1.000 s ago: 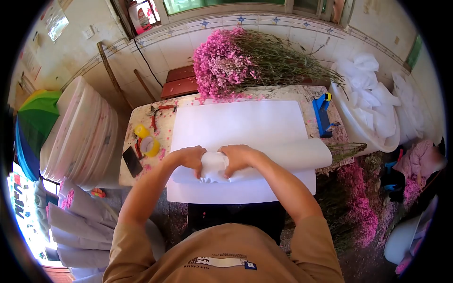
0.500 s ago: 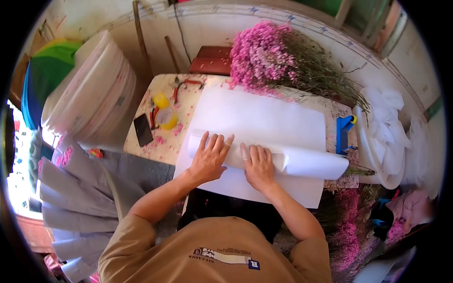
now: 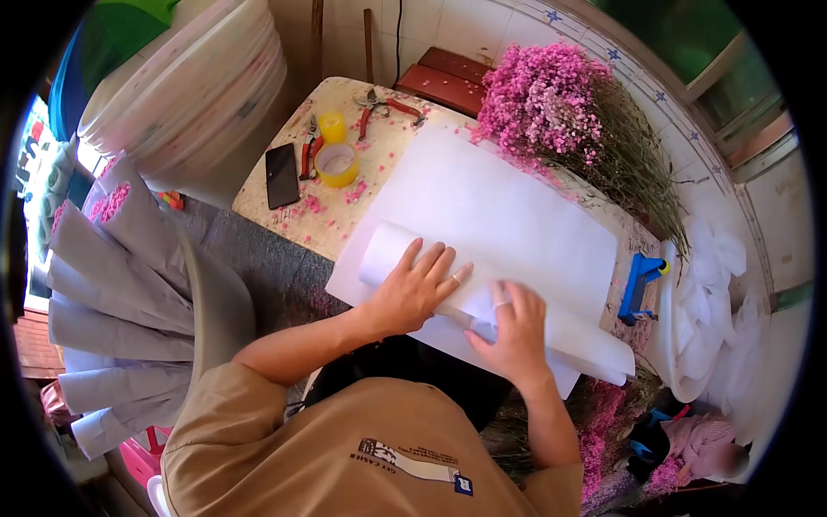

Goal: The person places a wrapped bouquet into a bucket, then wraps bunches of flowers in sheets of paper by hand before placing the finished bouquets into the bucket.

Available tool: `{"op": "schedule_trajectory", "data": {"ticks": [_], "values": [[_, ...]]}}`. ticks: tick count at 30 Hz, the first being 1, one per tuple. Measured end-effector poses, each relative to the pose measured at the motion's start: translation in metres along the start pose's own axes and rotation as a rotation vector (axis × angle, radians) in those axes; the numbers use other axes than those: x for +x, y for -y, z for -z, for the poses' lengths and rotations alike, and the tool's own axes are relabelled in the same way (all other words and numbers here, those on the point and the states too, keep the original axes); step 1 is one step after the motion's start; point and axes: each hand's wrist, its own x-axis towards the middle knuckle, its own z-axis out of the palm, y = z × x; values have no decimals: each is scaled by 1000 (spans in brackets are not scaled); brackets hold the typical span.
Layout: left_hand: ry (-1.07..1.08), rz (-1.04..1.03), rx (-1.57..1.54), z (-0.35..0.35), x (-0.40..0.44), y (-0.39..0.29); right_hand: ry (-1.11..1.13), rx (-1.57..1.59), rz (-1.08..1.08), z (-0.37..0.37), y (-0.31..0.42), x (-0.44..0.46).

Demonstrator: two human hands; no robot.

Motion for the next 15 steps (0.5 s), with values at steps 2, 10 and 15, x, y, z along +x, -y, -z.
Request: {"op": "schedule_trajectory", "data": {"ticks": [2,10,15], "values": [[-45,-12,7,-7,-12,-4,36,-2,-33,9,-8,16],[-194,6,-15,-24,-26,-14,618,69,-144,-3,-14,63],[-145,110,-17,-20,-21,-20,585,93,-49,-5,-26,67]]}}
